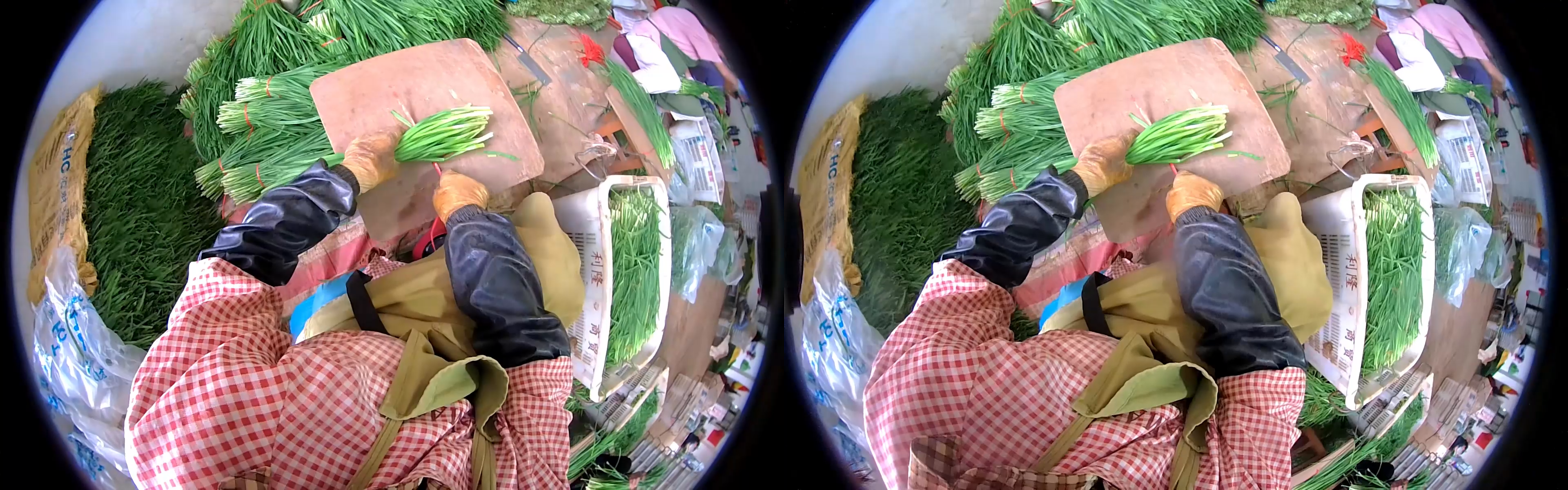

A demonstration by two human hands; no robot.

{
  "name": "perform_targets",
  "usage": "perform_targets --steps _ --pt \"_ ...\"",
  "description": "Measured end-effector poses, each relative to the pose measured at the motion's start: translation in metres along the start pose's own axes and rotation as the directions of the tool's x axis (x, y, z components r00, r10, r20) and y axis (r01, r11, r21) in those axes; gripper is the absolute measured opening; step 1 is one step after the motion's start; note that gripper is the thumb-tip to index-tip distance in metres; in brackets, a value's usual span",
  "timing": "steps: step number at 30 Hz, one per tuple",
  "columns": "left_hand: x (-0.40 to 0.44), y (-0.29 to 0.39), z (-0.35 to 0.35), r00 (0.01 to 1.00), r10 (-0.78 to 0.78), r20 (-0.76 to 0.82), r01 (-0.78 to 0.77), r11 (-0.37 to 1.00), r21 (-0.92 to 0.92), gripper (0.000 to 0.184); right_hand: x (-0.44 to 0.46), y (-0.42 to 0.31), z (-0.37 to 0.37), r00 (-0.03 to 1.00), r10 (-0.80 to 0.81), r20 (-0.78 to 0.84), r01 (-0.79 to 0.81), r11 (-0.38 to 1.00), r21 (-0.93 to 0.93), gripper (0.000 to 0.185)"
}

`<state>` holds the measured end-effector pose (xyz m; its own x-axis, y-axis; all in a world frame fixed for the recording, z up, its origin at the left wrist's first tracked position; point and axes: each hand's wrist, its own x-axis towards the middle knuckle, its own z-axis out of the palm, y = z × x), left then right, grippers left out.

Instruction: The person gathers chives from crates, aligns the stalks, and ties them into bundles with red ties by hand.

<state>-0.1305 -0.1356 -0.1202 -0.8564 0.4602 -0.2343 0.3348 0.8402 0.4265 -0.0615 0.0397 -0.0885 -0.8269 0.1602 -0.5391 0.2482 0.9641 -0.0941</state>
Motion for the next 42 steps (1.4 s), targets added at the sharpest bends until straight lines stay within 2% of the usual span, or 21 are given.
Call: perform_targets --steps 3,6,9,10,12,14,15,16,17,18,20,21,22,25,30,34,35,36,37,39,42 --pt "0.017 -0.028 0.034 0.996 0.073 -0.048 -0.086 0.928 -0.362 0.051 0.005 0.005 -0.001 0.997 0.040 -0.060 -0.038 0.998 0.044 0.034" --pt "-0.006 0.014 -0.026 1.000 -0.018 -0.002 0.017 0.986 -0.166 0.053 -0.007 0.005 -0.010 0.992 0.126 -0.030 -0.124 0.991 0.060 0.041" --pt "0.004 0.011 -0.027 0.998 -0.029 0.057 0.031 0.999 -0.027 0.055 -0.024 0.003 -0.007 0.895 -0.094 -0.437 0.025 0.987 -0.162 0.032" --pt "0.007 0.009 -0.024 0.998 -0.026 0.058 0.028 0.999 -0.027 0.055 -0.015 0.005 0.026 0.587 -0.510 -0.628 0.229 0.849 -0.476 0.029" --pt "0.010 0.006 -0.022 0.997 0.004 0.075 -0.008 0.998 0.057 0.055 -0.027 -0.007 0.027 0.755 -0.550 -0.357 0.336 0.792 -0.510 0.032" --pt "0.016 -0.004 0.008 0.993 0.117 -0.031 -0.117 0.993 0.009 0.056 -0.056 -0.006 0.015 0.764 -0.617 -0.189 0.631 0.775 0.021 0.026" --pt "0.009 -0.016 0.010 0.978 0.181 -0.106 -0.169 0.980 0.106 0.057 -0.055 -0.007 0.018 0.729 -0.634 -0.259 0.661 0.750 0.022 0.023" --pt "0.007 -0.030 0.014 0.953 0.242 -0.180 -0.203 0.957 0.209 0.058 -0.068 -0.004 0.019 0.645 -0.533 -0.547 0.729 0.643 0.234 0.022" --pt "0.019 -0.053 0.040 0.769 0.504 -0.394 -0.452 0.863 0.224 0.058 -0.081 0.009 0.009 0.601 -0.490 -0.632 0.747 0.626 0.225 0.022" --pt "0.028 -0.012 0.041 0.868 0.437 -0.235 -0.351 0.876 0.329 0.057 -0.091 0.034 0.009 0.697 -0.423 -0.579 0.632 0.744 0.218 0.021" --pt "0.017 -0.030 -0.001 0.911 0.410 -0.049 -0.377 0.874 0.305 0.066 -0.122 0.055 -0.012 0.580 -0.359 -0.731 0.695 0.686 0.214 0.018" --pt "0.021 -0.001 0.010 0.930 0.337 -0.148 -0.274 0.903 0.331 0.079 -0.141 0.073 -0.016 0.596 -0.273 -0.755 0.656 0.708 0.262 0.017" --pt "-0.006 0.033 -0.045 0.997 0.034 0.068 -0.052 0.957 0.285 0.096 -0.160 0.090 -0.018 0.601 -0.194 -0.775 0.626 0.717 0.306 0.017" --pt "0.005 0.018 -0.043 0.998 -0.012 0.060 -0.005 0.958 0.287 0.129 -0.193 0.156 0.008 0.503 0.071 -0.861 0.507 0.783 0.361 0.018" --pt "0.003 0.047 -0.064 0.997 -0.081 0.016 0.068 0.915 0.398 0.139 -0.273 0.293 0.092 0.428 0.605 -0.672 0.062 0.722 0.689 0.020" --pt "0.024 0.070 -0.046 0.986 -0.166 -0.029 0.161 0.870 0.466 0.140 -0.322 0.388 0.115 0.278 0.682 -0.676 -0.138 0.725 0.674 0.021" --pt "0.036 0.070 -0.041 0.996 0.032 -0.078 0.012 0.864 0.503 0.125 -0.335 0.413 0.120 0.168 0.647 -0.743 -0.156 0.762 0.629 0.016" --pt "0.063 0.091 -0.051 0.901 0.420 -0.111 -0.339 0.840 0.424 0.101 -0.337 0.456 0.161 0.133 0.933 -0.334 0.126 0.318 0.940 0.016" --pt "0.068 0.109 -0.038 0.828 0.540 -0.150 -0.451 0.801 0.395 0.087 -0.348 0.461 0.150 0.050 0.902 -0.429 -0.044 0.431 0.901 0.019" --pt "0.081 0.175 -0.047 0.675 0.728 -0.116 -0.639 0.657 0.400 0.067 -0.361 0.500 0.204 0.143 0.983 -0.118 0.187 0.090 0.978 0.020" --pt "0.077 0.333 -0.012 0.491 0.871 -0.013 -0.861 0.488 0.142 0.047 -0.368 0.522 0.240 0.171 0.956 -0.239 0.143 0.216 0.966 0.034"
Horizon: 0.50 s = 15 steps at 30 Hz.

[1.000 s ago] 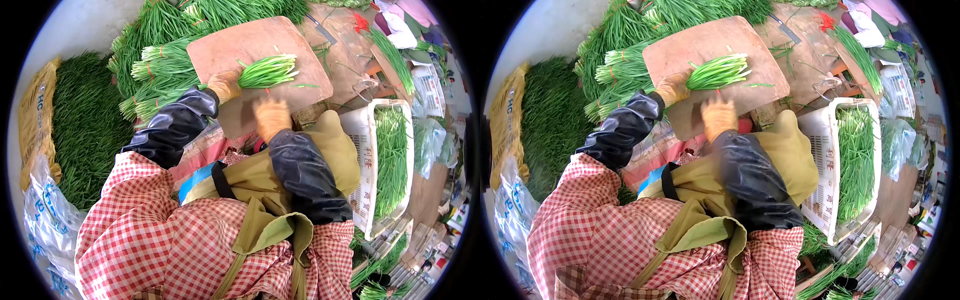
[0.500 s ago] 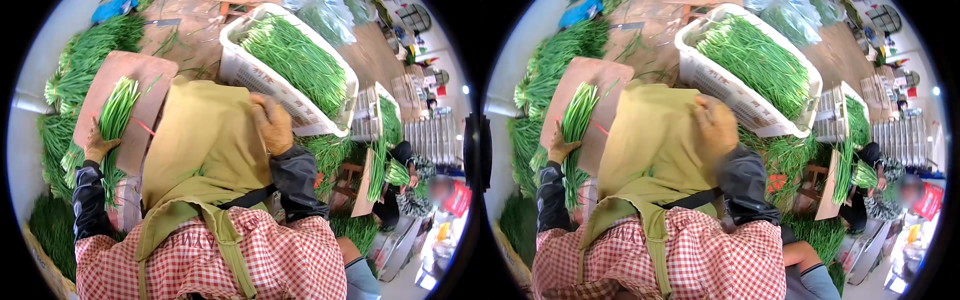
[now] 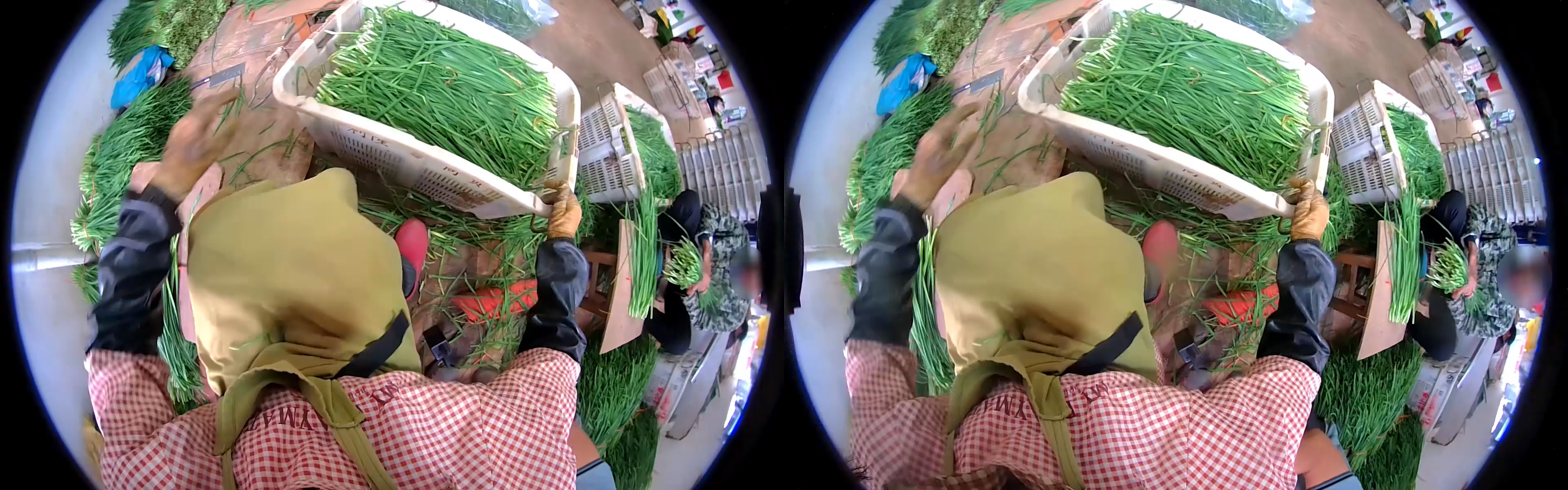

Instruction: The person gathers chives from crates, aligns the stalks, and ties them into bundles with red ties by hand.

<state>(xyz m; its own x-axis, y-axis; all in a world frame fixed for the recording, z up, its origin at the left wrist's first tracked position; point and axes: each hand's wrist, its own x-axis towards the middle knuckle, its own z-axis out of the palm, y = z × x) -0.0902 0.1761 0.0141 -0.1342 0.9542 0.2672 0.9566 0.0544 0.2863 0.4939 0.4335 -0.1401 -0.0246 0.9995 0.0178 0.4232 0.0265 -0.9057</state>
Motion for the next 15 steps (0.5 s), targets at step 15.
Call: perform_targets --steps 15 --pt "0.219 0.266 0.326 0.408 0.366 0.836 -0.665 0.747 -0.003 0.081 0.000 -0.029 0.012 0.818 -0.545 -0.187 0.452 0.808 -0.378 0.028"
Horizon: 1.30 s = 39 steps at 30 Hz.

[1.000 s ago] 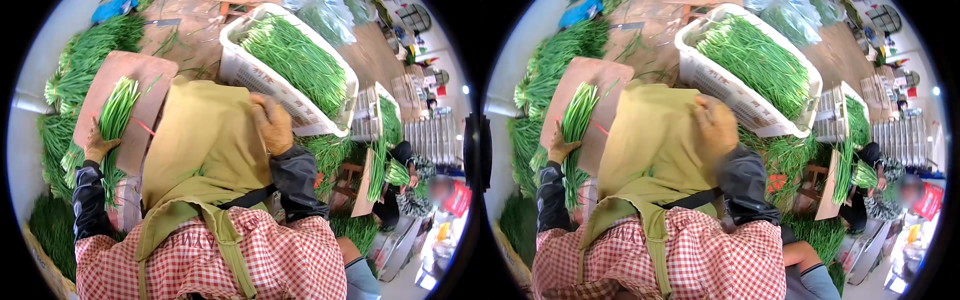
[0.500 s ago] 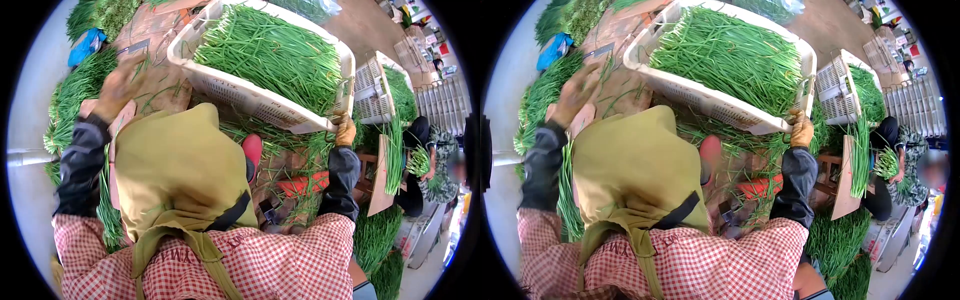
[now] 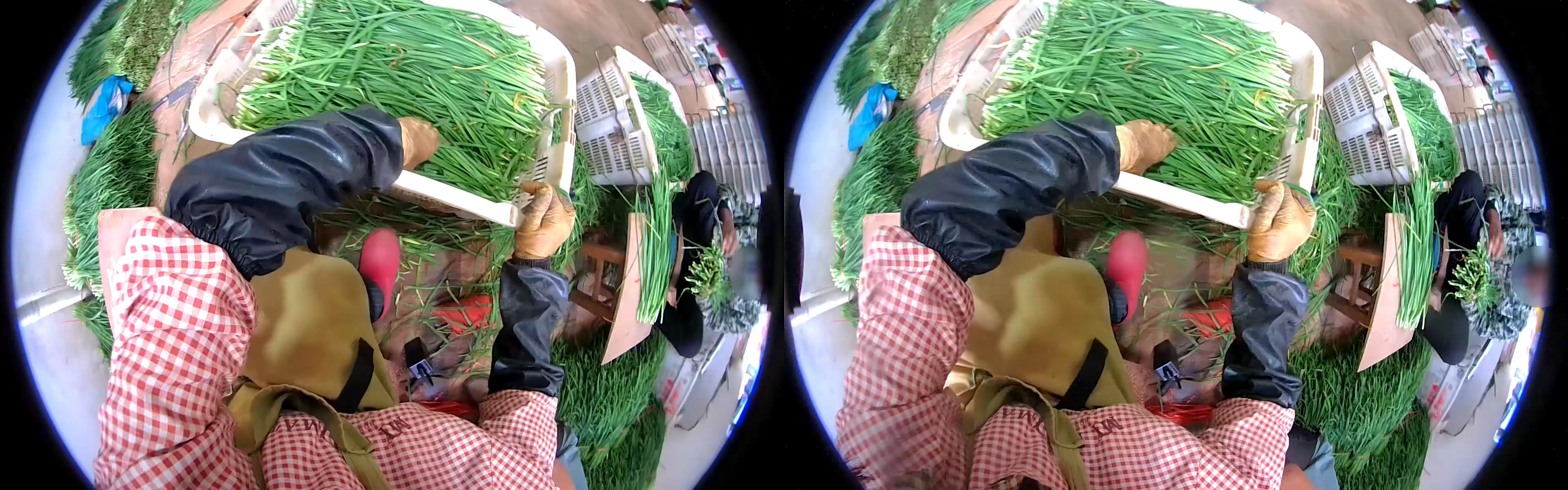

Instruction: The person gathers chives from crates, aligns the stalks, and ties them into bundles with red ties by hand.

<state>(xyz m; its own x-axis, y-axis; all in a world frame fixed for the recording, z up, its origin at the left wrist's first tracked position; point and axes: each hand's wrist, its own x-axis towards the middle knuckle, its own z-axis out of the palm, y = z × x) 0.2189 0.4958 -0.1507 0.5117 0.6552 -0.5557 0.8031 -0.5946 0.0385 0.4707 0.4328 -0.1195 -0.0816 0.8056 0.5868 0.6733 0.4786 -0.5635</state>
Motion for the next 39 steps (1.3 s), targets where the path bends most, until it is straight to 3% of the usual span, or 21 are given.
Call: perform_targets --steps 2,4,7,8,9,17,19,20,21,24,25,27,29,32,33,34,35,36,37,38,39 --pt "0.016 0.002 0.009 1.000 -0.018 0.008 0.018 1.000 0.022 0.081 0.001 0.001 0.003 1.000 0.027 -0.005 -0.027 1.000 -0.008 0.026" --pt "0.030 0.002 0.017 0.997 0.072 -0.032 -0.065 0.982 0.179 0.056 0.000 -0.002 0.004 0.998 0.063 -0.004 -0.063 0.998 -0.015 0.025" --pt "0.035 0.015 0.000 0.995 0.019 0.095 -0.031 0.992 0.121 0.062 0.001 -0.007 0.003 0.998 0.035 -0.043 -0.035 0.999 0.018 0.024" --pt "0.041 0.002 0.022 0.973 0.182 -0.144 -0.167 0.980 0.107 0.043 0.001 -0.005 0.002 0.999 0.001 -0.038 -0.001 1.000 -0.008 0.024" --pt "0.035 0.005 0.019 0.971 0.194 -0.139 -0.180 0.978 0.108 0.043 -0.001 -0.003 0.001 0.999 0.011 -0.040 -0.012 1.000 -0.016 0.024" --pt "-0.010 -0.007 -0.003 0.979 -0.061 -0.197 0.022 0.981 -0.193 0.045 -0.002 -0.004 0.003 0.994 -0.101 -0.040 0.096 0.989 -0.110 0.027" --pt "-0.024 -0.023 0.002 0.896 -0.186 -0.404 0.009 0.915 -0.402 0.051 -0.002 -0.004 0.002 0.999 -0.042 -0.006 0.042 0.999 -0.030 0.028" --pt "-0.025 -0.033 0.002 0.896 -0.263 -0.357 0.059 0.868 -0.492 0.058 0.000 -0.002 0.003 0.994 -0.111 -0.019 0.109 0.991 -0.072 0.032" --pt "-0.035 -0.040 0.007 0.828 -0.326 -0.456 0.025 0.835 -0.550 0.059 0.001 -0.003 0.003 0.992 -0.124 -0.018 0.122 0.990 -0.072 0.032" --pt "-0.046 -0.071 0.018 0.790 -0.388 -0.475 -0.176 0.599 -0.782 0.059 0.000 -0.010 -0.001 0.972 0.210 0.104 -0.218 0.973 0.073 0.040" --pt "-0.048 -0.076 0.022 0.779 -0.397 -0.485 -0.179 0.600 -0.780 0.059 0.003 -0.009 0.002 0.976 0.193 0.103 -0.201 0.976 0.076 0.040" --pt "-0.054 -0.078 0.023 0.791 -0.409 -0.455 -0.296 0.394 -0.870 0.060 0.012 -0.007 0.008 0.952 0.287 0.106 -0.297 0.950 0.095 0.041" --pt "-0.055 -0.078 0.023 0.818 -0.383 -0.430 -0.300 0.354 -0.886 0.061 0.026 -0.009 0.012 0.911 0.350 0.218 -0.386 0.911 0.149 0.051" --pt "-0.056 -0.075 0.022 0.834 -0.366 -0.412 -0.262 0.393 -0.881 0.056 0.062 -0.015 0.047 0.773 0.487 0.407 -0.619 0.438 0.651 0.073" --pt "-0.058 -0.071 0.020 0.832 -0.369 -0.414 -0.266 0.390 -0.882 0.056 0.071 -0.025 0.060 0.752 0.527 0.396 -0.578 0.239 0.780 0.073" --pt "-0.061 -0.069 0.018 0.828 -0.335 -0.449 -0.296 0.418 -0.859 0.057 0.083 -0.018 0.070 0.753 0.523 0.399 -0.579 0.241 0.779 0.073" --pt "-0.067 -0.065 0.015 0.824 -0.301 -0.481 -0.324 0.446 -0.834 0.058 0.096 0.000 0.080 0.833 0.371 0.411 -0.552 0.502 0.665 0.073" --pt "-0.075 -0.058 0.005 0.837 -0.306 -0.453 -0.191 0.613 -0.767 0.063 0.109 0.023 0.088 0.867 0.205 0.453 -0.445 0.726 0.524 0.075" --pt "-0.074 -0.056 0.012 0.826 -0.280 -0.489 -0.202 0.663 -0.721 0.070 0.116 0.019 0.098 0.859 0.252 0.446 -0.488 0.667 0.563 0.074" --pt "-0.080 -0.050 0.007 0.860 -0.255 -0.442 -0.108 0.756 -0.646 0.076 0.126 0.003 0.109 0.776 0.409 0.480 -0.611 0.302 0.732 0.073" --pt "-0.092 -0.042 -0.004 0.890 -0.239 -0.388 -0.018 0.833 -0.554 0.083 0.133 -0.009 0.115 0.724 0.476 0.499 -0.609 0.103 0.786 0.073"
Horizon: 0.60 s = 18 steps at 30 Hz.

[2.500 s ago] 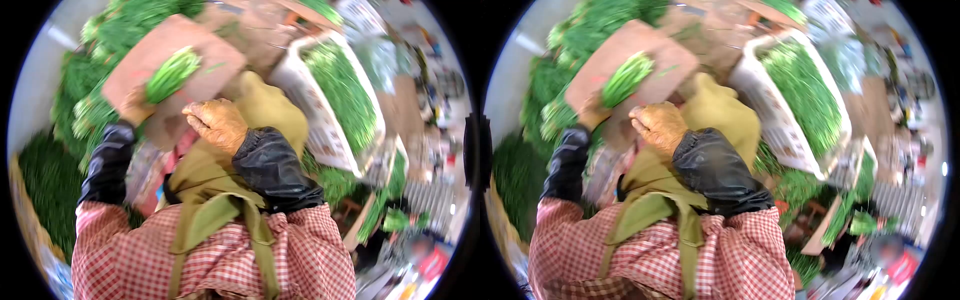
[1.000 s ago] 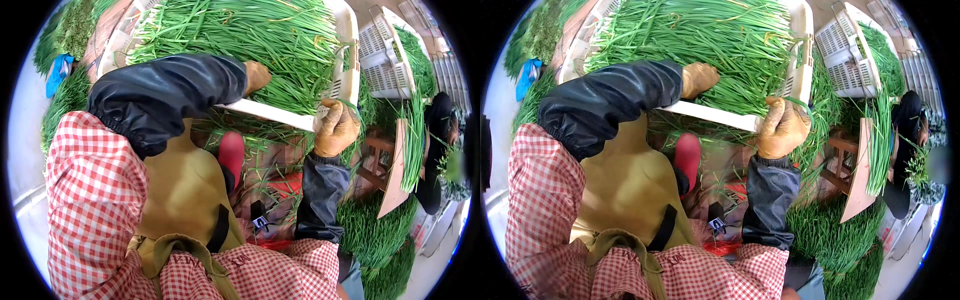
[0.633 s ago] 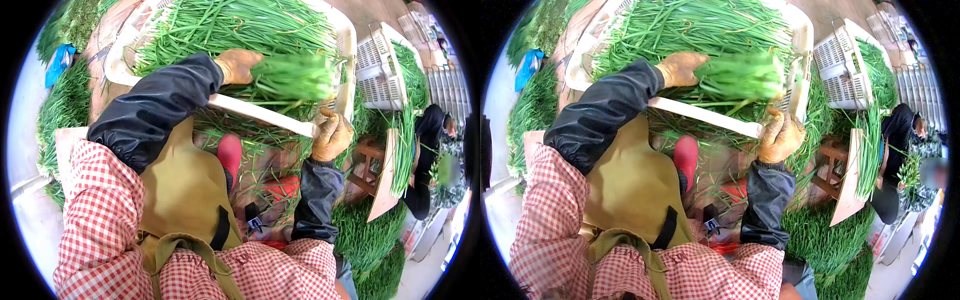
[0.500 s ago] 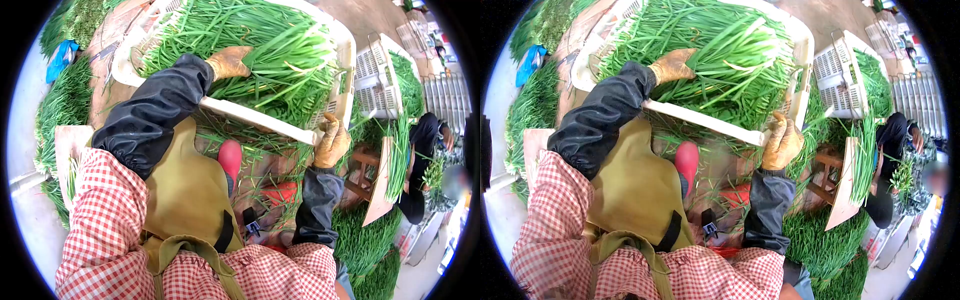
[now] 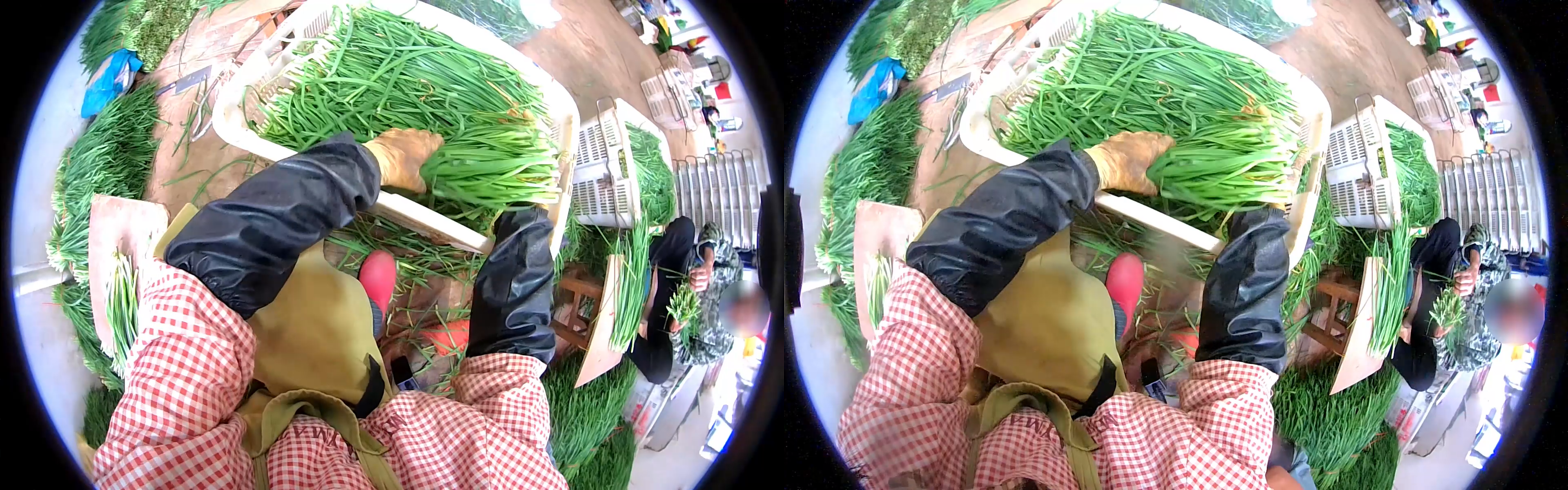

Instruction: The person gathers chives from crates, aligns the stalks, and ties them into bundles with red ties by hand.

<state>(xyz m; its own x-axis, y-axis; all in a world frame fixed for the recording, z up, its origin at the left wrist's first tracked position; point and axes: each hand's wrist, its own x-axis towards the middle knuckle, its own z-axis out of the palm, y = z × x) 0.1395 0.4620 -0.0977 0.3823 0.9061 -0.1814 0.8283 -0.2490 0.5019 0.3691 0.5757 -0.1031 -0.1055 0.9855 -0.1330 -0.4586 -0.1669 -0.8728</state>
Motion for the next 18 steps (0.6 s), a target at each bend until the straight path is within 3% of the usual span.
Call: perform_targets --steps 1,4,6,7,8,11,13,14,15,16,17,18 --pt "-0.010 0.010 -0.014 0.994 -0.052 0.097 0.049 0.998 0.036 0.094 -0.004 -0.003 0.010 1.000 0.020 -0.006 -0.020 0.997 0.076 0.072" --pt "-0.033 0.039 -0.053 0.977 -0.170 0.130 0.150 0.977 0.149 0.104 -0.029 -0.019 0.030 0.999 0.031 0.022 -0.035 0.974 0.225 0.071" --pt "-0.043 0.046 -0.040 0.959 0.052 -0.279 -0.039 0.998 0.053 0.112 -0.055 -0.025 0.053 0.996 0.042 0.077 -0.063 0.956 0.286 0.071" --pt "-0.047 0.057 -0.039 0.922 0.117 -0.368 -0.088 0.991 0.096 0.116 -0.069 -0.026 0.067 0.993 0.049 0.108 -0.080 0.950 0.303 0.071" --pt "-0.050 0.067 -0.031 0.865 0.157 -0.477 -0.100 0.985 0.142 0.108 -0.083 -0.026 0.083 0.989 0.049 0.140 -0.089 0.952 0.294 0.071" --pt "-0.051 0.062 -0.021 0.796 0.136 -0.590 -0.331 0.914 -0.236 0.101 -0.115 -0.017 0.118 0.970 -0.028 0.243 0.004 0.995 0.098 0.066" --pt "-0.072 0.042 -0.020 0.799 0.158 -0.580 -0.485 0.740 -0.467 0.083 -0.132 -0.014 0.136 0.938 -0.100 0.333 0.130 0.989 -0.071 0.055" --pt "-0.083 0.032 -0.020 0.800 0.169 -0.575 -0.539 0.624 -0.566 0.075 -0.145 -0.013 0.152 0.885 -0.152 0.441 0.161 0.987 0.016 0.051" --pt "-0.101 0.030 -0.020 0.873 -0.007 -0.487 -0.431 0.457 -0.779 0.068 -0.143 0.000 0.154 0.806 -0.197 0.559 0.251 0.968 -0.021 0.063" --pt "-0.117 0.008 -0.018 0.940 -0.128 -0.315 -0.245 0.385 -0.890 0.060 -0.150 -0.001 0.164 0.741 -0.129 0.659 0.147 0.989 0.028 0.057" --pt "-0.120 -0.023 0.000 0.923 -0.091 -0.375 -0.209 0.700 -0.683 0.053 -0.155 -0.011 0.173 0.684 -0.169 0.710 0.570 0.732 -0.374 0.065" --pt "-0.123 -0.054 0.019 0.900 -0.052 -0.433 -0.098 0.943 -0.318 0.046 -0.154 -0.003 0.178 0.575 -0.205 0.793 0.764 0.481 -0.430 0.080"
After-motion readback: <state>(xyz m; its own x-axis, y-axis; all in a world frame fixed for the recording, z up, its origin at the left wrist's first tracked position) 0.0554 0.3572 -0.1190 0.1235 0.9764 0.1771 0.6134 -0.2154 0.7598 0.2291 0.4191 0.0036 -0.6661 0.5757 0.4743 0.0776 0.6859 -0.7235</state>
